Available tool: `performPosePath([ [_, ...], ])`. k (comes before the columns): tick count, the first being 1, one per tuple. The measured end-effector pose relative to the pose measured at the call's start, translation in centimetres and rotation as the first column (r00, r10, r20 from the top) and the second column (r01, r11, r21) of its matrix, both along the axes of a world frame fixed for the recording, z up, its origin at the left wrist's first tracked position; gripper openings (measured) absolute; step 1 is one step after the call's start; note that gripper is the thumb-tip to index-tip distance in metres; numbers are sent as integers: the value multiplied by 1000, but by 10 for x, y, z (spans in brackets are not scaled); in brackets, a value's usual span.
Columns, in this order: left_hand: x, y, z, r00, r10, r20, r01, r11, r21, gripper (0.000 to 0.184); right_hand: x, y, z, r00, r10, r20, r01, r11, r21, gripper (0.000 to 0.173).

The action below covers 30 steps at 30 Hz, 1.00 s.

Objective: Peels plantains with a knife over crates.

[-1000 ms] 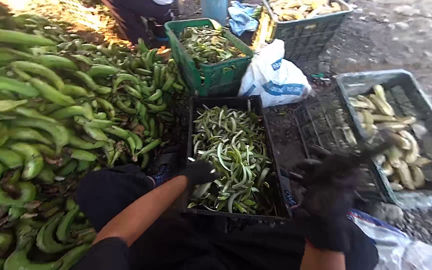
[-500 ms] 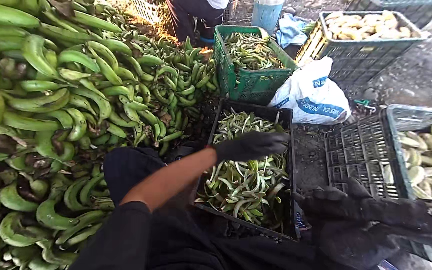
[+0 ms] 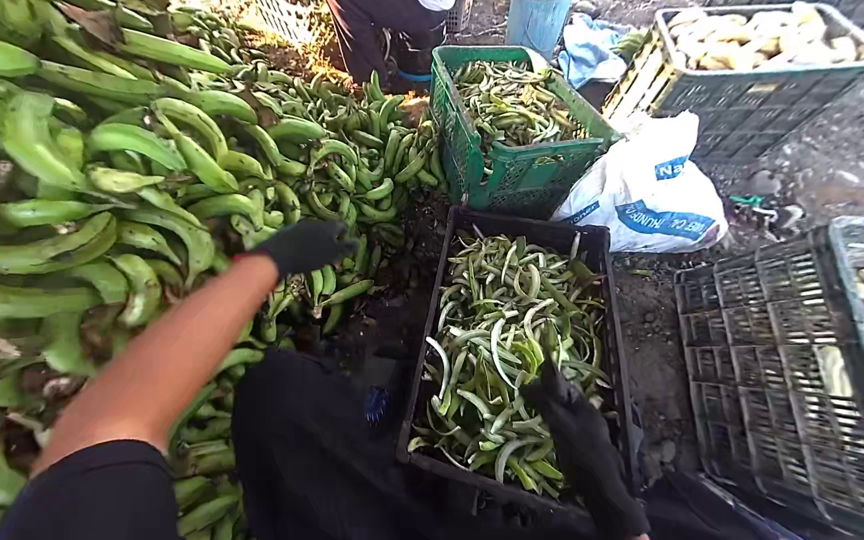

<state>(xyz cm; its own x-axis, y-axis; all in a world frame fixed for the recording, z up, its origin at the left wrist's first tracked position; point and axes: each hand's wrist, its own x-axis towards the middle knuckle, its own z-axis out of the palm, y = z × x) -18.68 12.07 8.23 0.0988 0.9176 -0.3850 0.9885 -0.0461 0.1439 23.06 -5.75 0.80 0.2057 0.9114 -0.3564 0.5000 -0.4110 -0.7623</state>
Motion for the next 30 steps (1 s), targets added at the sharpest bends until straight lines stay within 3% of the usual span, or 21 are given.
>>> performPosePath([
  [1,5,14,-26,999,4,-54,-5,1000,-24,64,-8,5,-13,979,51,196,-41,998,-53,45],
  [3,19,39,-81,989,-63,-131,52,995,-86,68,-18,10,-46,896,112,429,-90,993,-70,56],
  [5,31,64,-141,973,-156,-167,130,979,-158,75,-23,16,-77,875,115,470,-89,993,-77,59],
  [7,41,89,-186,980,-133,-147,99,970,-223,83,-31,27,-98,895,66,441,-13,992,-123,63],
  [10,37,134,-263,998,-30,-59,27,998,-54,77,-41,32,-133,847,-23,531,43,999,-26,71],
  [12,40,167,-278,998,28,-59,-34,994,-104,79,-41,28,-148,817,-67,573,24,996,83,71],
  [16,41,213,-290,988,114,-102,-130,975,-178,59,-41,27,-149,800,-65,597,23,997,78,68],
  [18,35,231,-306,981,135,-138,-156,975,-155,62,-47,32,-148,788,-129,602,76,991,113,59],
  [21,20,241,-333,976,175,-134,-187,978,-87,49,-52,37,-146,782,-156,603,102,987,123,50],
  [26,22,236,-321,969,218,-119,-223,974,-30,45,-40,23,-159,762,-131,634,92,991,94,53],
  [28,25,231,-303,981,192,29,-191,981,-23,57,-38,17,-165,735,-138,664,56,988,143,54],
  [29,27,228,-286,953,215,215,-207,977,-58,61,-37,17,-167,730,-139,669,47,987,153,55],
  [30,28,224,-266,847,257,466,-220,966,-132,61,-37,17,-167,727,-135,673,41,987,154,57],
])
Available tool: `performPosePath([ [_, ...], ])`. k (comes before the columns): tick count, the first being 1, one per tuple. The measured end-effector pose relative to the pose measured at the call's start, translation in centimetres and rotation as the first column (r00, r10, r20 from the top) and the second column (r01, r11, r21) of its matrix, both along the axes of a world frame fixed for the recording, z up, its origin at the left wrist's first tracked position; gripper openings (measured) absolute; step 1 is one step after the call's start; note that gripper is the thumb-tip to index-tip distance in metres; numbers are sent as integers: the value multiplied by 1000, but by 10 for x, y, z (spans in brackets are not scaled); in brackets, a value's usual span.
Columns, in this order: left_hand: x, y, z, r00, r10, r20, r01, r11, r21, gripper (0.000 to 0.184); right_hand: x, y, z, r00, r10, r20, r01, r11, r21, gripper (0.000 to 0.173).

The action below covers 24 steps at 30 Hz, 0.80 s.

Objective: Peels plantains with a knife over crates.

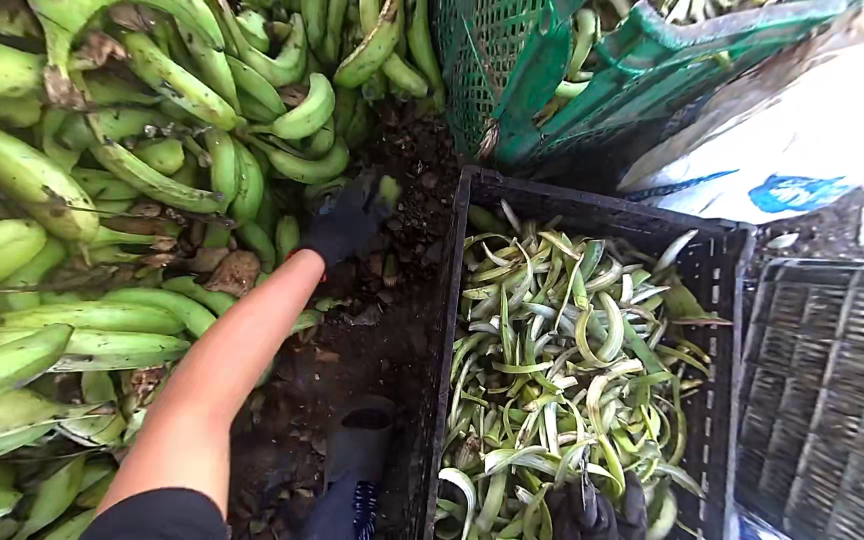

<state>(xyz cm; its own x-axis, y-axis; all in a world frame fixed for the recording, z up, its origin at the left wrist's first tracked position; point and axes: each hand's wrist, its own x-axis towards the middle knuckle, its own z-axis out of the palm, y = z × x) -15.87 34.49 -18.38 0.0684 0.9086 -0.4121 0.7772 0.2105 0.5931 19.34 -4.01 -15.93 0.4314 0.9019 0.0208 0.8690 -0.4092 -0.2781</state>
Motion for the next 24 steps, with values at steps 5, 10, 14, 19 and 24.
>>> performPosePath([
  [5,7,1,66,567,-118,815,291,955,-64,47,-3,3,1,1000,-5,19,4,1000,13,60],
  [10,19,34,-14,940,-223,-259,207,974,-87,80,-4,6,1,1000,-20,24,20,1000,8,57],
  [14,23,23,-66,888,-130,-441,16,967,-255,72,-1,7,-3,999,-9,42,7,999,50,59],
  [19,13,27,-92,841,-225,-492,112,962,-249,52,-3,7,0,998,-44,34,44,999,17,61],
  [24,6,30,-118,878,-142,-456,73,983,-166,42,-3,7,-1,999,-36,32,35,999,33,60],
])
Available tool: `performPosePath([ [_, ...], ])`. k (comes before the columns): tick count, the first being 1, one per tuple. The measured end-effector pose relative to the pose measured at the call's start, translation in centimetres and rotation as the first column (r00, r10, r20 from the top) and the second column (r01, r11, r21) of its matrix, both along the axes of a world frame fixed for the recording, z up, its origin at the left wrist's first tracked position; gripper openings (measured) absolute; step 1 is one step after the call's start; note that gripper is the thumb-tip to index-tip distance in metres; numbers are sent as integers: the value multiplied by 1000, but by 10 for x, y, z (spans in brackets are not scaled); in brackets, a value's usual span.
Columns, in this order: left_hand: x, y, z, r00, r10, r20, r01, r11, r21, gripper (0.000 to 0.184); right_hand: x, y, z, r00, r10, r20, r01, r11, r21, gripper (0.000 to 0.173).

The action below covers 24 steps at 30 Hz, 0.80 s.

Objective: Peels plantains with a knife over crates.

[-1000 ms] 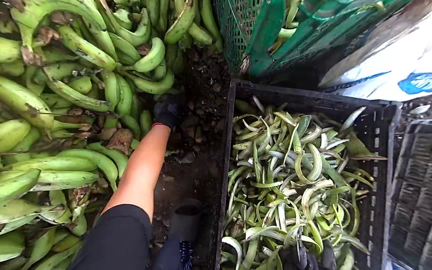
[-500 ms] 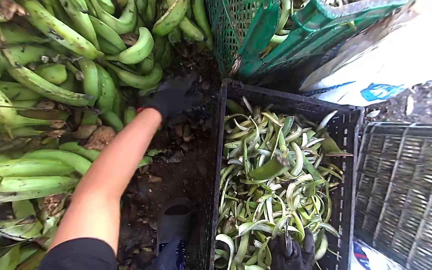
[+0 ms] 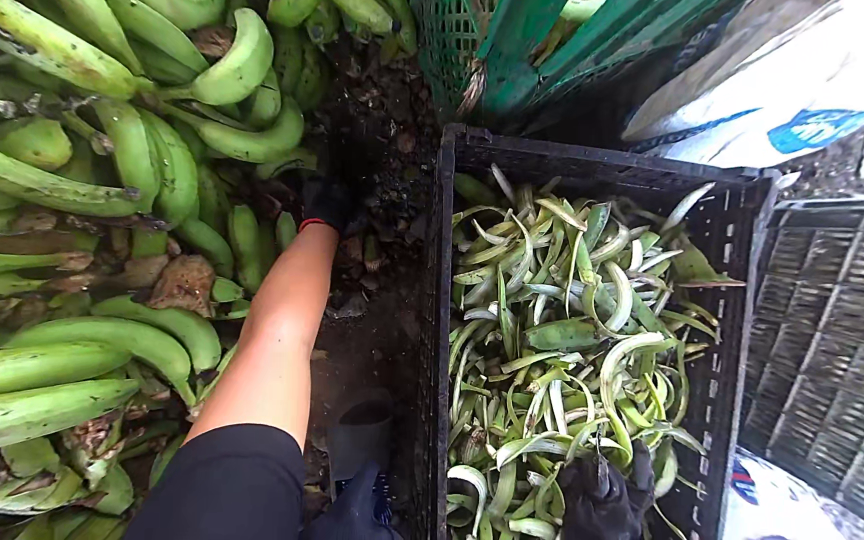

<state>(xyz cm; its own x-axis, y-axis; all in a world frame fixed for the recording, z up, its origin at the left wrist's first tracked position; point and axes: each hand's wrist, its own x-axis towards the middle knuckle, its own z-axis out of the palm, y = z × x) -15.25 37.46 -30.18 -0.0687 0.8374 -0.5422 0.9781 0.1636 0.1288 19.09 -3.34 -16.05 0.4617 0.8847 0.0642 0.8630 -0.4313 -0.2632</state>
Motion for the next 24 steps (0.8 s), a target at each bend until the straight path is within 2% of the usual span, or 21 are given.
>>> performPosePath([
  [4,-1,3,-4,995,-97,-6,98,993,60,42,-2,2,3,1000,-7,12,7,1000,-5,59],
  [7,-4,-1,-1,993,-85,78,77,993,94,48,-2,0,2,1000,-11,2,11,1000,-8,59],
  [13,3,-2,25,991,-119,62,120,993,-1,49,0,0,0,1000,-7,2,7,1000,9,57],
  [18,13,11,46,998,-50,24,52,997,-58,53,-2,2,2,999,-26,-21,25,1000,-12,61],
  [22,-7,11,24,983,-184,-21,185,982,33,52,-2,2,1,1000,-25,-7,25,1000,-14,67],
  [24,-17,7,41,981,-194,14,193,981,13,51,-2,2,2,999,-37,-20,36,999,-21,63],
])
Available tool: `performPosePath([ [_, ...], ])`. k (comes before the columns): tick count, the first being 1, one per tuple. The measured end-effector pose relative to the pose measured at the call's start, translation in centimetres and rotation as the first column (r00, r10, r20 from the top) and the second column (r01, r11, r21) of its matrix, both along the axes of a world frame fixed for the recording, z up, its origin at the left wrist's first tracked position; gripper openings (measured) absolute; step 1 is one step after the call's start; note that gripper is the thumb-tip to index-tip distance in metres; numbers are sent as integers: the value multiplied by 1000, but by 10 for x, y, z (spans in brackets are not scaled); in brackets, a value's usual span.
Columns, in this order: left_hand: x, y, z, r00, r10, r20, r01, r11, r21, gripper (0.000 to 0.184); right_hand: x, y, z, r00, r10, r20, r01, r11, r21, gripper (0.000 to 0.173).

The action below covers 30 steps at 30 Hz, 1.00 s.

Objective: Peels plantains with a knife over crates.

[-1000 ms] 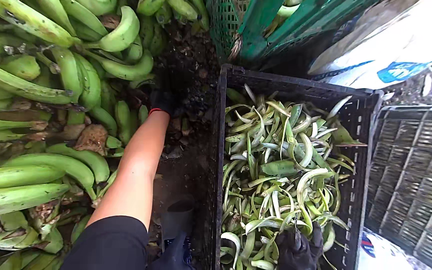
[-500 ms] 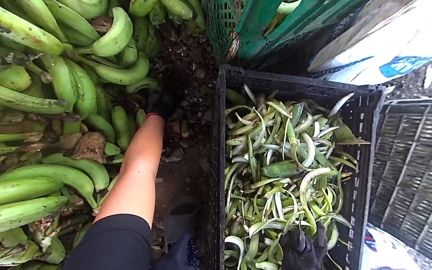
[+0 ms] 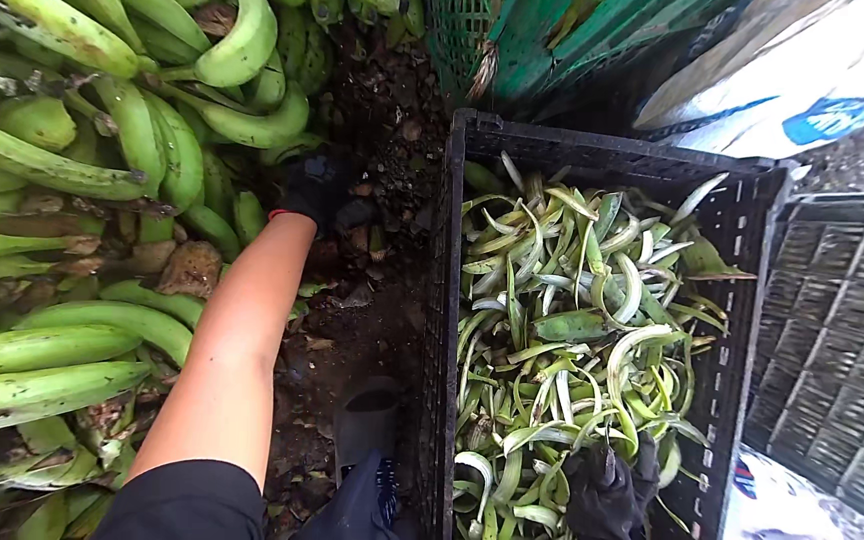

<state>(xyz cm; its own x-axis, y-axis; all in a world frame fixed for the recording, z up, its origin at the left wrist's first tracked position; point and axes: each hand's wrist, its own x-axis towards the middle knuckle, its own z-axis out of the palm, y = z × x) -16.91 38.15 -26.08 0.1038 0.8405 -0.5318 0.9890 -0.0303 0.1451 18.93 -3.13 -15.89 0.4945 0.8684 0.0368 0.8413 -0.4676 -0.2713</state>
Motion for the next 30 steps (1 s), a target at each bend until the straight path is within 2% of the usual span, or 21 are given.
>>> performPosePath([
  [2,-9,-2,12,999,30,30,-31,999,11,40,0,0,0,1000,-11,-1,11,1000,-12,61],
  [4,-17,-2,10,993,90,82,-95,994,54,35,2,-1,-1,1000,-6,6,6,1000,-17,60],
  [8,-15,-5,22,957,155,246,-183,978,97,41,1,0,-3,1000,-7,26,7,1000,-8,62],
  [10,-13,-3,18,968,100,230,-132,983,126,45,0,2,-1,1000,-23,19,23,1000,-19,63],
  [13,-2,-5,2,991,-83,109,70,990,119,45,2,1,-4,999,-1,32,1,1000,15,64],
  [15,11,-12,1,997,-32,71,28,998,64,63,3,-1,-6,999,21,34,-22,999,40,65],
  [19,28,-15,-5,950,277,148,-286,957,45,106,0,2,-1,999,33,9,-34,998,52,65],
  [20,32,-14,-8,933,325,155,-335,941,43,106,0,1,-1,999,35,0,-35,998,61,63],
  [22,41,-7,-8,911,393,126,-401,915,44,80,0,1,-3,1000,29,-5,-28,997,78,58],
  [24,51,0,5,933,356,50,-355,934,-30,64,-1,1,-2,999,29,-13,-28,997,74,57],
  [26,51,7,0,950,313,3,-312,947,-73,63,-2,1,0,999,25,-29,-23,997,70,57],
  [28,40,4,-41,942,317,108,-330,933,140,62,-1,1,0,999,17,-31,-16,998,62,58],
  [30,30,5,-29,971,198,135,-201,980,8,55,1,-1,1,1000,19,-9,-18,999,45,57],
])
